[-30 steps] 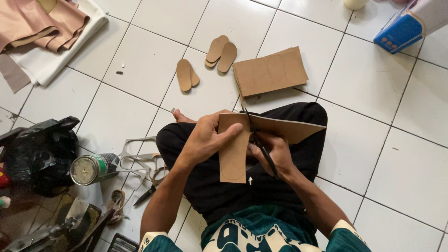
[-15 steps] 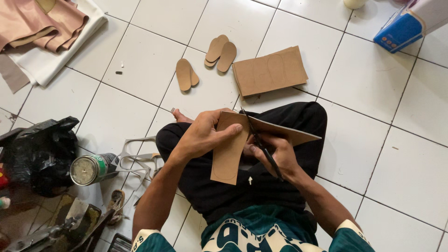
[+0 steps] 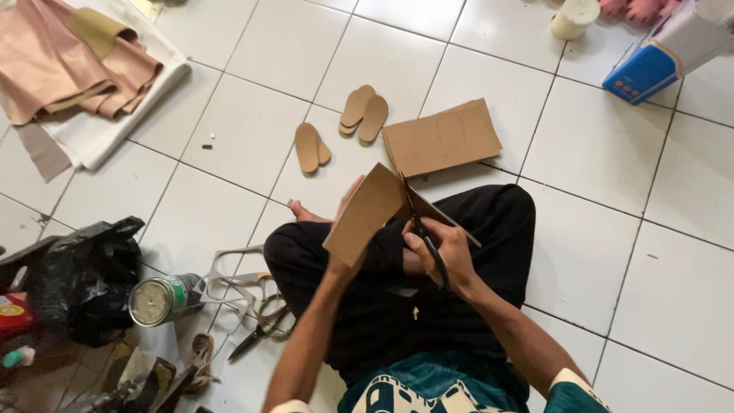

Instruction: The person sits on the workshop floor and cuts sandal sole shapes from sheets of cardboard-like material using scissors, trimming around the outline of each sole and setting finished cut pieces aside with the other completed soles.

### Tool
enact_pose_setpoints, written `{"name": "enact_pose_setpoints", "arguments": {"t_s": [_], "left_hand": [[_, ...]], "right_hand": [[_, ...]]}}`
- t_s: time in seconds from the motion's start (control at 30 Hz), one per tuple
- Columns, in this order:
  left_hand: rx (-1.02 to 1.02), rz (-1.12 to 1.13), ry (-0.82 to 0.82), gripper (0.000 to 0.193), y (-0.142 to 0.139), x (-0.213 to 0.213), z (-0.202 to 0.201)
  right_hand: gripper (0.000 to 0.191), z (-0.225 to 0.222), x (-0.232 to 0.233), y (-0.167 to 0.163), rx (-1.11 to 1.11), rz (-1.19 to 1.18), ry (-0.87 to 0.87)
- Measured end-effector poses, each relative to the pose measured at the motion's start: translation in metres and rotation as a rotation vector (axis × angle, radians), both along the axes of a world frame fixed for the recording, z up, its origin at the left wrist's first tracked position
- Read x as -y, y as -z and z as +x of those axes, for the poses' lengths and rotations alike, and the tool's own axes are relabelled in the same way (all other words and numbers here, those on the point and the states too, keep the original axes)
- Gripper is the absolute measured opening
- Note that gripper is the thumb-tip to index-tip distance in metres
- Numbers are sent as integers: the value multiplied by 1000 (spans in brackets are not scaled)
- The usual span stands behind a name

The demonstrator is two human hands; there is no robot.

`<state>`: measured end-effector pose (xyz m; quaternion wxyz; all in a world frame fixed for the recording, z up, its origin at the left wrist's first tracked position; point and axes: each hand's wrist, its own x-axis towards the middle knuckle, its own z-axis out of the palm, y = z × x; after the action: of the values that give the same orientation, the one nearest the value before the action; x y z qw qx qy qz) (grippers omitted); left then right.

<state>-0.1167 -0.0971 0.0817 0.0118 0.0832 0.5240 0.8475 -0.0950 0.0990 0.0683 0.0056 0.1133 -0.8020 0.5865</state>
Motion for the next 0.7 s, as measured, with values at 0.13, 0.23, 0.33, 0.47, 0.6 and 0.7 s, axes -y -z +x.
{"name": "enact_pose_setpoints", "arguments": {"t_s": [0.13, 0.23, 0.33, 0.47, 0.6, 0.7], "left_hand": [[-70, -43, -345, 91, 6, -22, 7], [-36, -189, -639, 49, -42, -5, 12], [31, 278, -621, 59, -75, 1, 7], [7, 277, -553, 57, -89, -40, -3], [64, 275, -539, 57, -62, -83, -24], [67, 255, -540, 57, -53, -92, -36]], "right_hand": [[31, -14, 45, -17, 119, -52, -10], [40, -2, 76, -62, 204, -65, -28], [55, 2, 79, -80, 56, -138, -91], [73, -16, 43, -68, -46, -155, -115], [78, -48, 5, -27, 108, -117, -88], [77, -62, -5, -18, 166, -111, -70]]}}
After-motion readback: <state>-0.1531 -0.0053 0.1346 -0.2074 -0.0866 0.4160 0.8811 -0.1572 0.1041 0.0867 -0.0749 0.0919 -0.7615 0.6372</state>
